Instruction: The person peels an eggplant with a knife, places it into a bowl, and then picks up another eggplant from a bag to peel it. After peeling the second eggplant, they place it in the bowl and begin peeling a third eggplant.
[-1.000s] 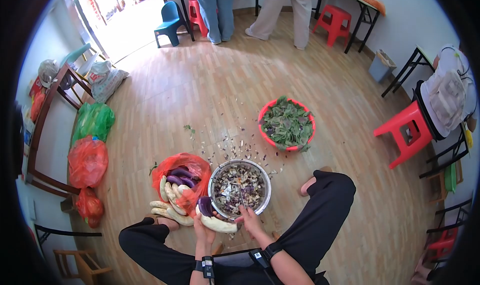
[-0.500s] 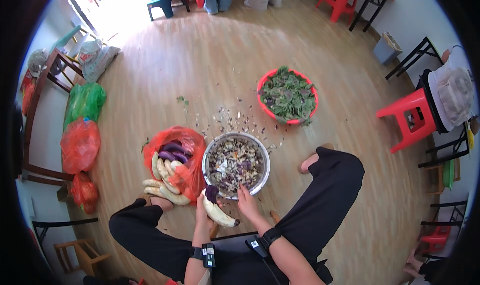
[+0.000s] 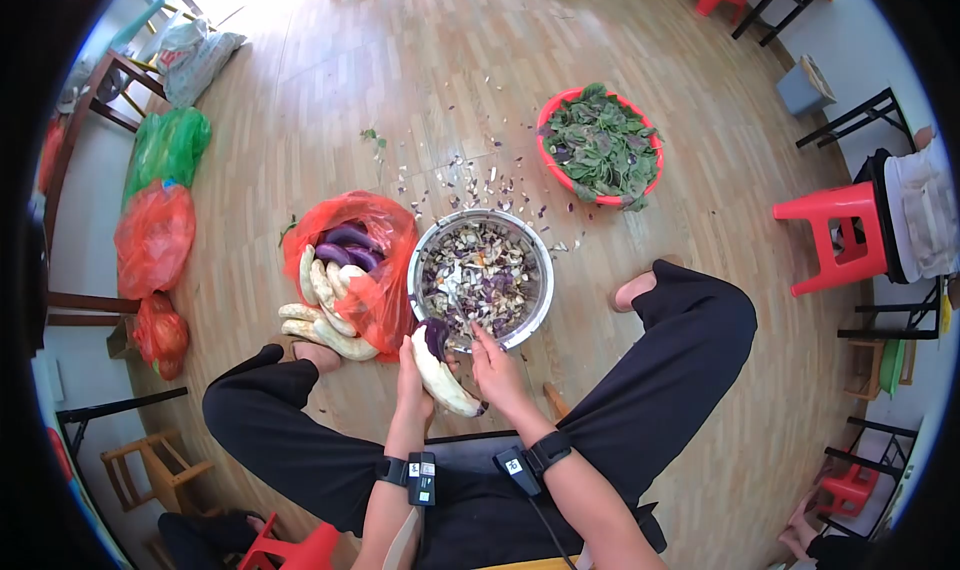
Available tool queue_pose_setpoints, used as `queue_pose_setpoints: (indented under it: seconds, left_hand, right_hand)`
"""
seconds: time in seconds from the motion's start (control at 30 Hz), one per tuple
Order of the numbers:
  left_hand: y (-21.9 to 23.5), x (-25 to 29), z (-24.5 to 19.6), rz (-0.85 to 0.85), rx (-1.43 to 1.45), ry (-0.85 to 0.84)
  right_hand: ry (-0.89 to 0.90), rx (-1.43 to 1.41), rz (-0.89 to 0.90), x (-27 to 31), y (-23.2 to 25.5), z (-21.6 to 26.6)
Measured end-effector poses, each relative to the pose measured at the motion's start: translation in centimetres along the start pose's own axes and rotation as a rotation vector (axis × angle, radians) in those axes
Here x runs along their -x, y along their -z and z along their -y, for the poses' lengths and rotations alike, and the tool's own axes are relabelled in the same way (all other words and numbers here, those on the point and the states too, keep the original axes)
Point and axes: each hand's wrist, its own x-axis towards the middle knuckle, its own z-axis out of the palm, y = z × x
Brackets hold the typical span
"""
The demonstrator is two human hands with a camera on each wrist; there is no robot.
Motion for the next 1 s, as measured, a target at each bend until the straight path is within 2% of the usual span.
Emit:
queue_pose_setpoints:
  seconds: [0.07, 0.1, 0.17, 0.2, 0.27, 0.3, 0.37, 0.4, 0.47, 0.5, 0.57, 0.67, 0.77, 0.9, 1.0]
  left_hand:
    - [0.2, -0.3, 0.0, -0.009, 0.029, -0.006]
    - [0.1, -0.3, 0.0, -0.010, 0.030, -0.006]
    - [-0.1, -0.1, -0.1, -0.014, 0.036, -0.037]
    - [-0.2, -0.1, -0.2, -0.014, 0.036, -0.037]
    - [-0.3, 0.1, -0.1, -0.068, 0.058, -0.045]
    - [-0.3, 0.0, 0.0, -0.066, 0.057, -0.044]
    - [-0.1, -0.1, 0.2, -0.078, 0.052, -0.083]
    - [-0.1, -0.1, 0.1, -0.078, 0.059, -0.061]
    - [0.1, -0.2, 0.3, -0.045, 0.063, -0.059]
    - [0.2, -0.3, 0.3, -0.015, 0.067, -0.058]
    - [0.3, -0.4, 0.4, -0.023, 0.084, -0.042]
    - [0.7, -0.7, 0.5, -0.033, 0.098, -0.018]
    - [1.4, -1.5, 0.9, -0.028, 0.101, -0.017]
    - [1.2, -1.1, 0.6, 0.013, 0.086, -0.011]
    - [0.8, -0.9, 0.4, -0.002, 0.091, -0.018]
  right_hand:
    - [-0.031, 0.156, 0.167, 0.7, 0.6, 1.1]
    - [-0.031, 0.157, 0.168, 1.3, 0.7, 2.3]
    - [0.128, 0.220, 0.223, 2.7, 0.9, 4.1]
    - [0.127, 0.220, 0.223, 2.8, 0.9, 4.1]
    - [0.401, 0.293, 0.263, 3.3, 1.0, 3.9]
    - [0.401, 0.293, 0.260, 3.5, 1.0, 3.7]
    - [0.549, 0.334, 0.219, 3.6, 0.9, 3.2]
    - [0.549, 0.335, 0.218, 3.8, 1.0, 3.5]
    - [0.385, 0.346, 0.297, 4.2, 1.4, 4.5]
    - [0.385, 0.347, 0.296, 4.3, 1.5, 4.7]
    - [0.272, 0.422, 0.360, 4.4, 1.6, 4.9]
    - [0.220, 0.449, 0.388, 4.2, 1.6, 4.3]
    - [0.316, 0.432, 0.366, 4.1, 1.4, 3.7]
    - [0.268, 0.408, 0.403, 4.0, 1.5, 4.0]
    - [0.307, 0.451, 0.379, 4.1, 1.5, 4.2]
